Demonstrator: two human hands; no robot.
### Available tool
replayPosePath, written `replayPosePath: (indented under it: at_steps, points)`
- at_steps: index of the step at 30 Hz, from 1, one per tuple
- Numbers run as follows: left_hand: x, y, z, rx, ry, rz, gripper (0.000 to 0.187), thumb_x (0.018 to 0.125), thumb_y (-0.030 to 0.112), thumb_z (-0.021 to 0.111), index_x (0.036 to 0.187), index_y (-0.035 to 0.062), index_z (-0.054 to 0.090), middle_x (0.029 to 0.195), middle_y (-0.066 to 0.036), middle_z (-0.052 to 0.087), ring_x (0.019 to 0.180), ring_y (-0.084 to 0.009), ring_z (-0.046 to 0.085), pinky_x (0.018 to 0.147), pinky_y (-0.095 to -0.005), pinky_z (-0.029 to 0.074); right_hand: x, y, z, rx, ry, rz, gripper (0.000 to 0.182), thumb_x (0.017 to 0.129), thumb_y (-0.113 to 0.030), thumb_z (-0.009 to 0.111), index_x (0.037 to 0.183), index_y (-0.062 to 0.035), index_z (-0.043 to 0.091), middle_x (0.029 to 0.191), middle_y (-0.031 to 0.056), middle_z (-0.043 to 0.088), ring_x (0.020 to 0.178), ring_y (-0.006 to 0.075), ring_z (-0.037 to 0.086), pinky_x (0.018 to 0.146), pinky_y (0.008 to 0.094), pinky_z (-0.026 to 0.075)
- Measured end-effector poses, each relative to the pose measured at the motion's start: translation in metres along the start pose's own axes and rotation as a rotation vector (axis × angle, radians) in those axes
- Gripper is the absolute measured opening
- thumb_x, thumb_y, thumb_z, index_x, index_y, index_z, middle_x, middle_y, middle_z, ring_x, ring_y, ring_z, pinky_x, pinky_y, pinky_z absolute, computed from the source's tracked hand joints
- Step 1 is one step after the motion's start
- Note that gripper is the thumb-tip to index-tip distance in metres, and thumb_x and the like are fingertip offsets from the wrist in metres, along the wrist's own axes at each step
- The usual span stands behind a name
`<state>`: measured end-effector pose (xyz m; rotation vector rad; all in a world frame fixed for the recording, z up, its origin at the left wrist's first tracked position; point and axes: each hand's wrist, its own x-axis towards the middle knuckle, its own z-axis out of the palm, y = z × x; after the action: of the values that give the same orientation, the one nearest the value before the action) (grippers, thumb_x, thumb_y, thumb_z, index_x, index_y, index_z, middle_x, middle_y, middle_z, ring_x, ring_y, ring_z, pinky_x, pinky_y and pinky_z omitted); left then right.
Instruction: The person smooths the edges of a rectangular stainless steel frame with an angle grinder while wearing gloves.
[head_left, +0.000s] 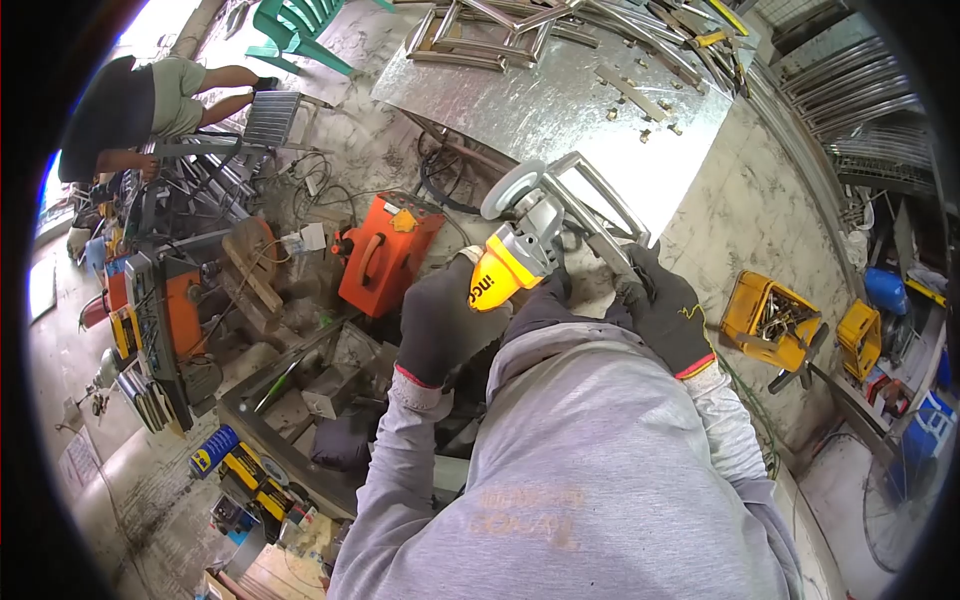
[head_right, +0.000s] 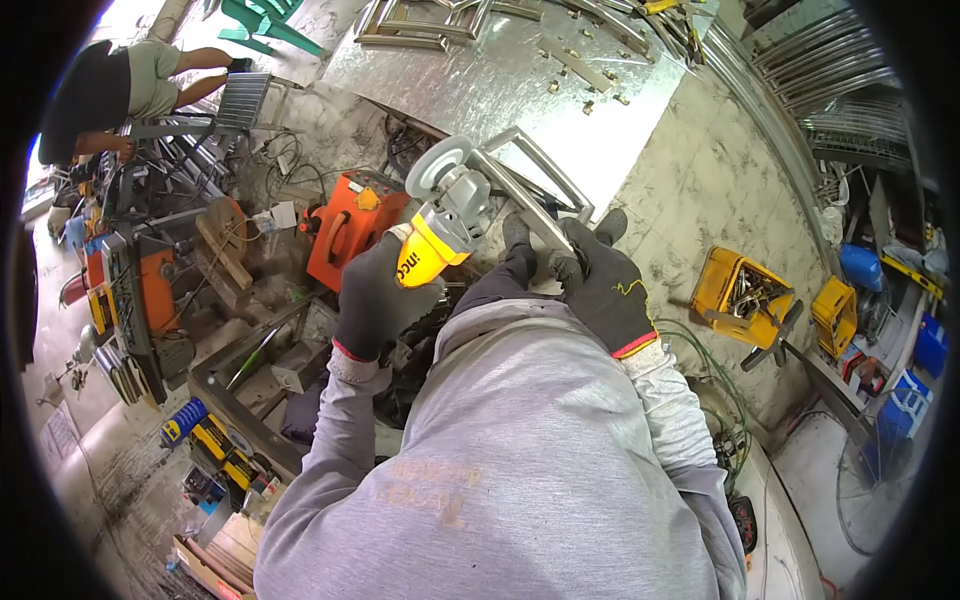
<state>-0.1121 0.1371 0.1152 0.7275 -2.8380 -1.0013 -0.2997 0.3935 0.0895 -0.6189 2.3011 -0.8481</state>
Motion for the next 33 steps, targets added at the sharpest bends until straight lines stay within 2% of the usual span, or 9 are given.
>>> replayPosePath:
  at_steps: [3, 7, 9, 12, 16, 21, 28, 30, 33]
  points:
    - [0.001, 0.000, 0.001, -0.024, 0.027, 0.025, 0.066, 0.071, 0.022, 0.094, 0.130, 0.0003, 0.072, 0.090, -0.018, 0.077, 0.082, -0.0371, 0.078, 0.071, -0.0448, 0.061, 0.004, 0.001, -0.004, 0.098, -0.066, 0.074, 0.049, 0.105, -0.034, 0.074, 0.149, -0.0127, 0.070, 0.101, 0.0221, 0.080, 0.094, 0.0404, 0.079, 0.081, 0.0477, 0.060]
    - [0.001, -0.002, 0.008, -0.017, 0.035, 0.022, 0.065, 0.072, 0.022, 0.094, 0.129, 0.0003, 0.072, 0.091, -0.018, 0.077, 0.083, -0.0358, 0.079, 0.072, -0.0440, 0.061, 0.007, 0.015, 0.000, 0.125, -0.040, 0.010, 0.052, 0.106, -0.037, 0.073, 0.151, -0.0112, 0.068, 0.102, 0.0216, 0.081, 0.094, 0.0392, 0.079, 0.082, 0.0466, 0.060]
    - [0.002, -0.001, 0.009, -0.060, 0.030, -0.026, 0.065, 0.073, 0.022, 0.094, 0.129, 0.0003, 0.072, 0.091, -0.018, 0.077, 0.083, -0.0354, 0.079, 0.072, -0.0437, 0.061, 0.007, 0.015, -0.001, 0.128, -0.045, 0.008, 0.053, 0.107, -0.038, 0.072, 0.152, -0.0098, 0.067, 0.100, 0.0191, 0.081, 0.095, 0.0344, 0.081, 0.083, 0.0436, 0.061]
    - [0.006, 0.003, 0.008, -0.045, 0.059, 0.060, 0.063, 0.073, 0.022, 0.094, 0.127, 0.0004, 0.072, 0.092, -0.017, 0.077, 0.083, -0.0355, 0.079, 0.072, -0.0431, 0.062, 0.007, 0.002, -0.010, 0.220, -0.094, 0.089, 0.054, 0.108, -0.036, 0.072, 0.152, -0.0059, 0.067, 0.097, 0.0175, 0.080, 0.091, 0.0278, 0.080, 0.082, 0.0397, 0.060]
    - [0.008, 0.002, 0.018, -0.067, 0.099, -0.032, 0.057, 0.073, 0.023, 0.094, 0.121, 0.0012, 0.073, 0.093, -0.018, 0.077, 0.084, -0.0361, 0.079, 0.073, -0.0432, 0.062, 0.015, 0.017, -0.019, 0.228, -0.127, 0.102, 0.055, 0.108, -0.033, 0.073, 0.152, -0.0019, 0.066, 0.097, 0.0138, 0.079, 0.089, 0.0194, 0.076, 0.082, 0.0348, 0.058]
    - [0.010, 0.004, 0.028, -0.072, 0.121, -0.046, 0.052, 0.075, 0.024, 0.093, 0.118, 0.0014, 0.073, 0.091, -0.018, 0.077, 0.083, -0.0366, 0.078, 0.072, -0.0442, 0.062, 0.024, 0.014, -0.035, 0.432, -0.205, 0.162, 0.050, 0.110, -0.024, 0.072, 0.152, 0.0018, 0.065, 0.109, 0.0044, 0.077, 0.098, 0.0102, 0.065, 0.087, 0.0283, 0.054]
    - [0.019, 0.007, 0.045, -0.134, 0.188, 0.034, 0.058, 0.077, 0.028, 0.094, 0.122, 0.0004, 0.070, 0.088, -0.018, 0.075, 0.079, -0.0375, 0.077, 0.066, -0.0465, 0.060, 0.027, 0.013, -0.037, 0.433, -0.206, 0.169, 0.046, 0.113, -0.022, 0.070, 0.152, 0.0015, 0.065, 0.112, 0.0036, 0.078, 0.100, 0.0093, 0.065, 0.089, 0.0275, 0.054]
    - [0.019, 0.005, 0.047, -0.139, 0.190, 0.050, 0.060, 0.077, 0.029, 0.095, 0.123, 0.0005, 0.070, 0.088, -0.018, 0.075, 0.078, -0.0377, 0.077, 0.065, -0.0468, 0.060, 0.029, 0.019, -0.036, 0.481, -0.225, 0.122, 0.058, 0.112, -0.036, 0.072, 0.159, -0.0025, 0.061, 0.075, -0.0063, 0.056, 0.056, 0.0027, 0.044, 0.049, 0.0238, 0.034]
    - [0.022, 0.007, 0.045, -0.092, 0.237, 0.135, 0.060, 0.077, 0.031, 0.096, 0.122, 0.0008, 0.070, 0.089, -0.018, 0.076, 0.078, -0.0377, 0.077, 0.065, -0.0466, 0.059, 0.031, 0.018, -0.038, 0.476, -0.221, 0.134, 0.056, 0.113, -0.033, 0.070, 0.158, -0.0030, 0.061, 0.073, -0.0063, 0.055, 0.053, 0.0026, 0.042, 0.048, 0.0239, 0.032]
